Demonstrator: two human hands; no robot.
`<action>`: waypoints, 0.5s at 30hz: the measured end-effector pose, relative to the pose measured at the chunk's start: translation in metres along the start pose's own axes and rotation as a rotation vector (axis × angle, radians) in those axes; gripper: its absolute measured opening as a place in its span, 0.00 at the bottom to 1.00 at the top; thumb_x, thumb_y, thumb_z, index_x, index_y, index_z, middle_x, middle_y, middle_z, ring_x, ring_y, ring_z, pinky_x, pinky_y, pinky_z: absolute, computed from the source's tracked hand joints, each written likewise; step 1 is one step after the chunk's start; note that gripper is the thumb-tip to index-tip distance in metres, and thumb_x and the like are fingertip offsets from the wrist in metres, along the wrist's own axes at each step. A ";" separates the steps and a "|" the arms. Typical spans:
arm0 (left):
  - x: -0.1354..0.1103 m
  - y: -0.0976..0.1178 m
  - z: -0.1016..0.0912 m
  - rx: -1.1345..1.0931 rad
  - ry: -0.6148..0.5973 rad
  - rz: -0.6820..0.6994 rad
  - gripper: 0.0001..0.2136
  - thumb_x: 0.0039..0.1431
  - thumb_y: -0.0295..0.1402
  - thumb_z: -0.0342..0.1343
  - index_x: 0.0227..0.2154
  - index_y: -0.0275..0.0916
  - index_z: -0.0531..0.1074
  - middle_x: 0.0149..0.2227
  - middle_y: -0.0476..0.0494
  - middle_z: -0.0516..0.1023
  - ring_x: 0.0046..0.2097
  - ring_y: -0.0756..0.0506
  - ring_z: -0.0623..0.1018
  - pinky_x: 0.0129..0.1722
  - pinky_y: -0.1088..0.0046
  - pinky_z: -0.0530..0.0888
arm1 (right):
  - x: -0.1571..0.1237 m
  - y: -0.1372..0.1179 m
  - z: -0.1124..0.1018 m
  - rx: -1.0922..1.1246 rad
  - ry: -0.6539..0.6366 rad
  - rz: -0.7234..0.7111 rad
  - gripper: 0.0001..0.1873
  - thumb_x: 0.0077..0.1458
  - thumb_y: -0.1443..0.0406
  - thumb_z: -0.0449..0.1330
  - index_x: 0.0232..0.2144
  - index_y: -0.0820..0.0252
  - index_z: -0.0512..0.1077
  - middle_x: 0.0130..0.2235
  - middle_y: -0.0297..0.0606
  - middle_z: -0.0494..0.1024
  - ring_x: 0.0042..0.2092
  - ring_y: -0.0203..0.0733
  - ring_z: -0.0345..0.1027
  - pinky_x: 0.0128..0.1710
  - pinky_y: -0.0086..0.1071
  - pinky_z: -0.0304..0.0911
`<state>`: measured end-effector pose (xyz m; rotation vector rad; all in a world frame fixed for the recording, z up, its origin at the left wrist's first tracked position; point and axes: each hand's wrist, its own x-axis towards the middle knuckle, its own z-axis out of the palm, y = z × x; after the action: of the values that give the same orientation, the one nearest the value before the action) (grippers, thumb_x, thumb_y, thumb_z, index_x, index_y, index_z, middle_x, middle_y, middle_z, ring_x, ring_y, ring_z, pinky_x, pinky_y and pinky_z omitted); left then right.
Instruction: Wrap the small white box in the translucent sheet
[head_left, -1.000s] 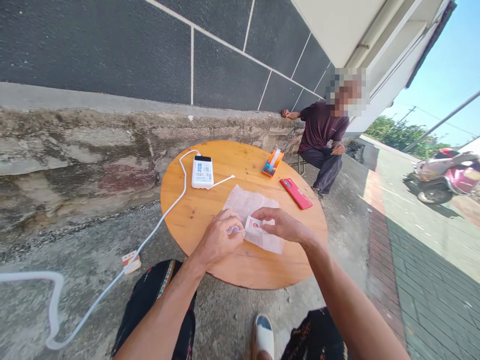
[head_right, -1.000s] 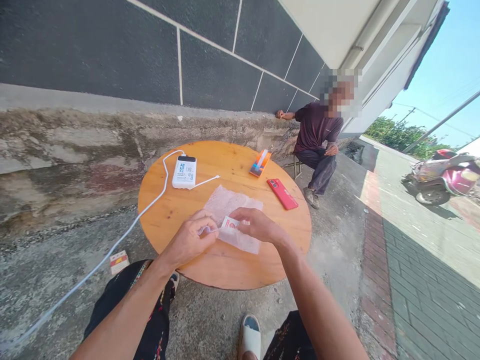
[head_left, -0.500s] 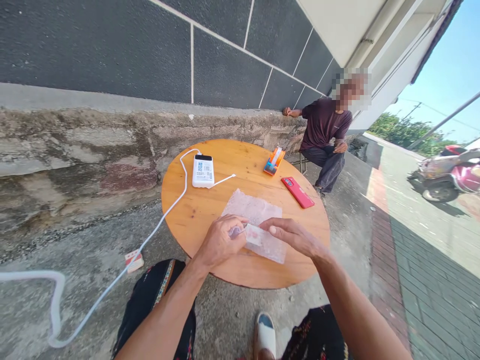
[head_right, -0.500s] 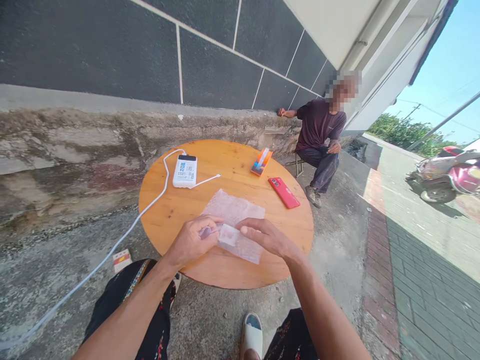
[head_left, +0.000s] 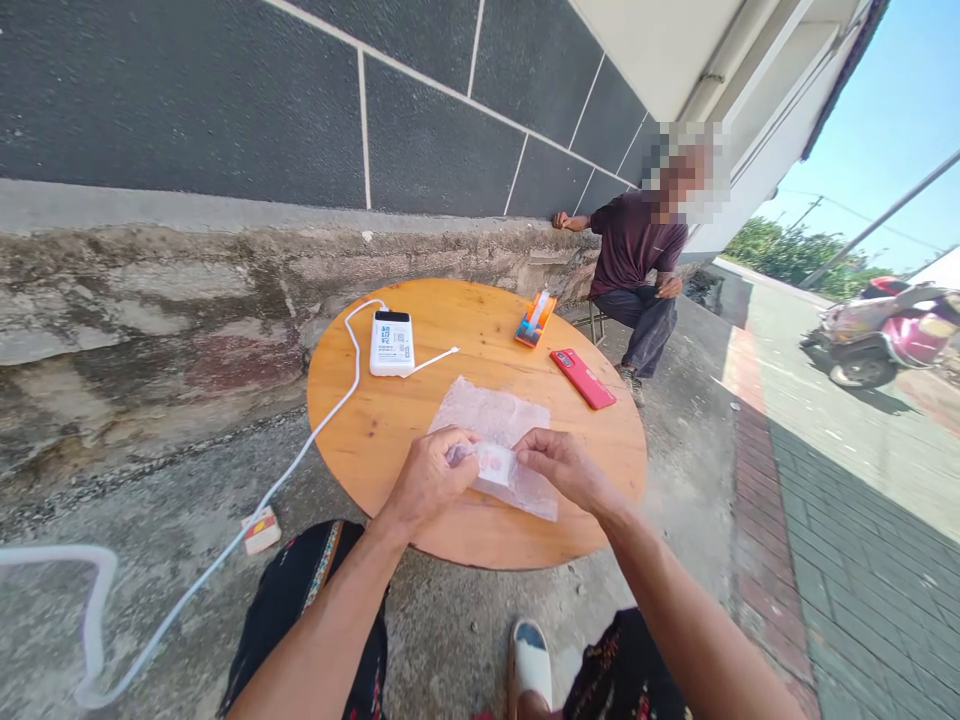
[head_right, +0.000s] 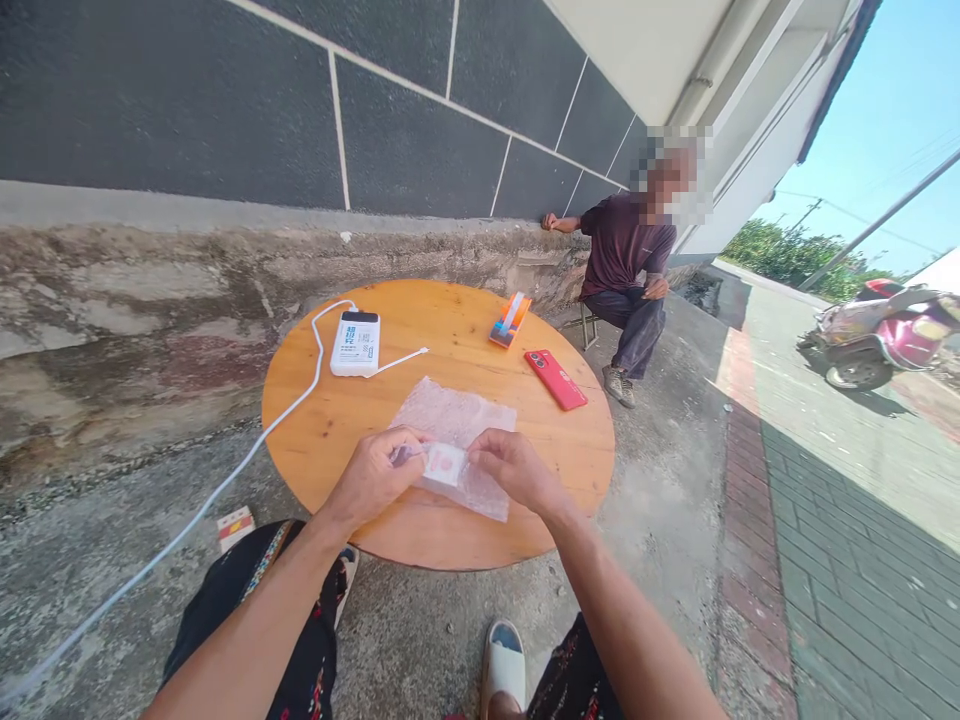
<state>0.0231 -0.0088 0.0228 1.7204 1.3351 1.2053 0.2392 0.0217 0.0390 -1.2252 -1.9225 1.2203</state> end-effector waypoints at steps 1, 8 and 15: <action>0.000 0.000 0.000 -0.003 0.000 -0.006 0.11 0.47 0.26 0.52 0.32 0.36 0.77 0.27 0.52 0.76 0.28 0.51 0.70 0.29 0.78 0.66 | 0.000 0.001 0.001 0.000 -0.001 0.004 0.11 0.54 0.57 0.59 0.28 0.60 0.71 0.27 0.33 0.72 0.30 0.36 0.63 0.30 0.29 0.57; 0.001 0.003 -0.002 -0.029 -0.016 -0.044 0.11 0.47 0.26 0.51 0.32 0.35 0.77 0.25 0.53 0.74 0.28 0.51 0.70 0.29 0.79 0.65 | -0.002 0.004 0.004 -0.096 0.040 -0.023 0.09 0.56 0.60 0.56 0.28 0.60 0.69 0.27 0.32 0.69 0.29 0.35 0.60 0.29 0.28 0.54; 0.000 0.002 -0.003 -0.009 -0.027 -0.026 0.10 0.47 0.26 0.51 0.31 0.36 0.77 0.26 0.53 0.75 0.28 0.51 0.70 0.29 0.79 0.65 | -0.002 0.002 0.007 -0.152 0.085 -0.059 0.10 0.57 0.60 0.54 0.28 0.59 0.67 0.25 0.31 0.66 0.27 0.35 0.57 0.27 0.28 0.52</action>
<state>0.0214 -0.0097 0.0255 1.7021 1.3304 1.1679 0.2354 0.0176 0.0341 -1.2665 -2.0038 0.9911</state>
